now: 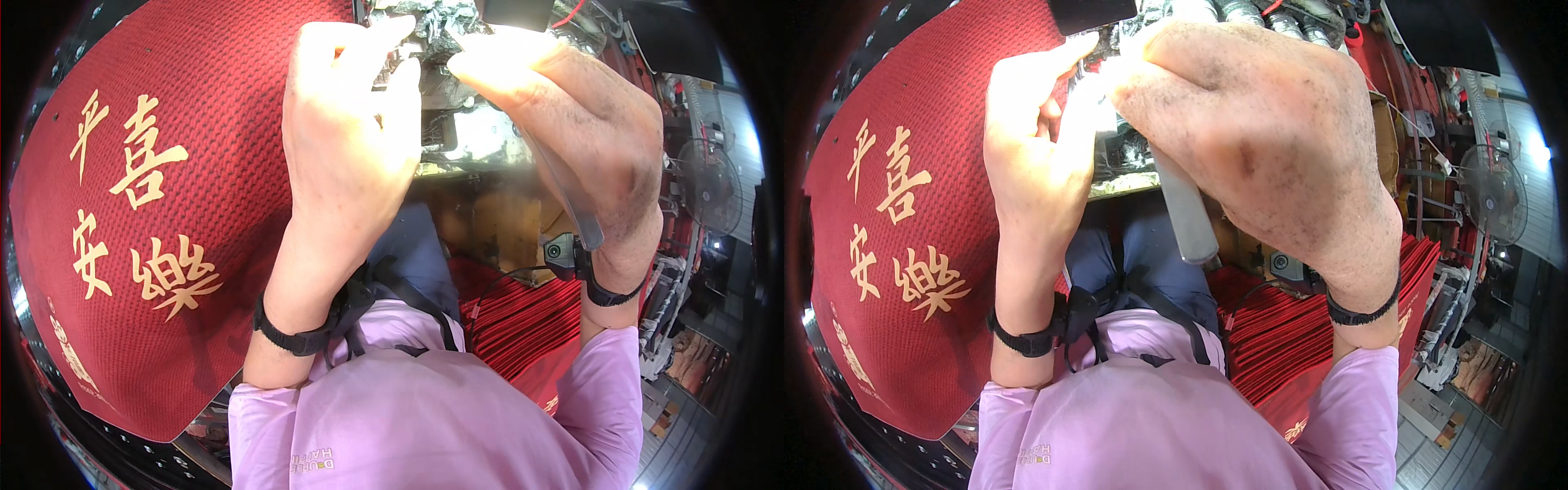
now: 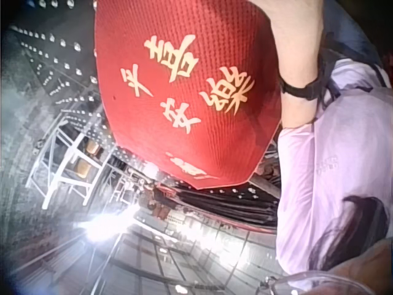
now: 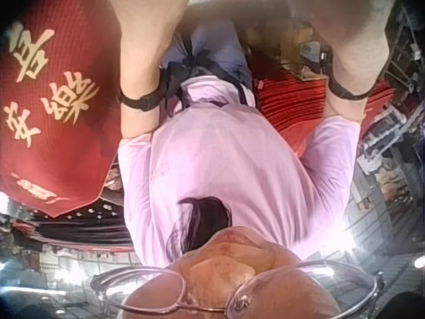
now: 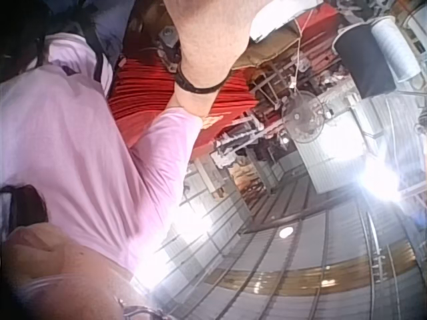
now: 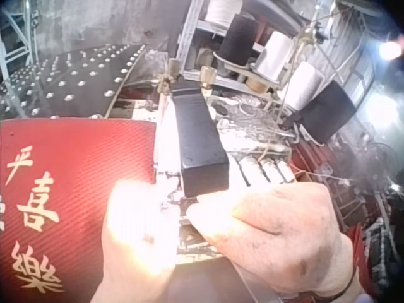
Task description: The recorder uses tweezers to thread an industrial sewing machine.
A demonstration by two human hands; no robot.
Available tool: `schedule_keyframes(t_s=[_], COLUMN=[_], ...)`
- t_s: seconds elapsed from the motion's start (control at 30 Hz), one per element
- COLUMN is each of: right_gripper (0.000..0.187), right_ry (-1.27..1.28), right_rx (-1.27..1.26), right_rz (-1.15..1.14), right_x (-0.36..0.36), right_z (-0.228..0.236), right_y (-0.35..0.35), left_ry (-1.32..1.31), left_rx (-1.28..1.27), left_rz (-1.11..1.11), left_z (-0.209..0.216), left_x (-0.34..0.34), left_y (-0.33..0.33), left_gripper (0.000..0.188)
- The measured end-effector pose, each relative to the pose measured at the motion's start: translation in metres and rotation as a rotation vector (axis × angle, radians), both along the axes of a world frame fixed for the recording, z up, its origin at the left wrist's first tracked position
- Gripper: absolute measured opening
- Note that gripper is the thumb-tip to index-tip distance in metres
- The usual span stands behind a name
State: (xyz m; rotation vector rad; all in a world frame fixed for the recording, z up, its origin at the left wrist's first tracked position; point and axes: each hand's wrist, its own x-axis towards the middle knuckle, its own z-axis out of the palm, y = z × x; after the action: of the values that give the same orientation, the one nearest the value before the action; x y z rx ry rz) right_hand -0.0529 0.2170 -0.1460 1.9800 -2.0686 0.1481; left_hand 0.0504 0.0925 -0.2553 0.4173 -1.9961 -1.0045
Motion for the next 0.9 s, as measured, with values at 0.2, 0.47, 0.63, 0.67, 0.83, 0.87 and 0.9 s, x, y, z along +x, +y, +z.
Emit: schedule_keyframes(t_s=[0.2, 0.47, 0.63, 0.67, 0.83, 0.87, 0.9], right_gripper=[0.024, 0.024, 0.023, 0.023, 0.021, 0.021, 0.020], right_ry=[0.013, -0.029, -0.067, -0.063, -0.074, -0.109, -0.143], right_rx=[-0.163, -0.172, -0.173, -0.192, -0.213, -0.231, -0.248], right_rz=[0.093, 0.084, 0.084, 0.068, 0.067, 0.049, 0.032], right_x=[-0.002, -0.002, -0.006, -0.007, -0.007, -0.007, -0.007], right_z=[-0.005, -0.011, -0.011, -0.010, -0.005, -0.006, -0.006], right_y=[-0.005, -0.005, -0.003, -0.002, 0.000, 0.001, 0.001], left_ry=[-0.035, 0.051, 0.084, 0.060, -0.010, 0.013, 0.036], left_rx=[0.018, -0.179, -0.264, -0.223, -0.048, -0.034, -0.020], left_rz=[0.017, 0.077, 0.090, 0.093, 0.098, 0.082, 0.067], left_z=[0.003, 0.006, 0.005, 0.004, 0.002, 0.001, -0.001], left_x=[0.000, -0.009, -0.014, -0.014, -0.008, -0.007, -0.007], left_y=[0.000, -0.007, -0.015, -0.014, -0.011, -0.011, -0.012], left_gripper=[0.030, 0.027, 0.027, 0.027, 0.027, 0.026, 0.026])
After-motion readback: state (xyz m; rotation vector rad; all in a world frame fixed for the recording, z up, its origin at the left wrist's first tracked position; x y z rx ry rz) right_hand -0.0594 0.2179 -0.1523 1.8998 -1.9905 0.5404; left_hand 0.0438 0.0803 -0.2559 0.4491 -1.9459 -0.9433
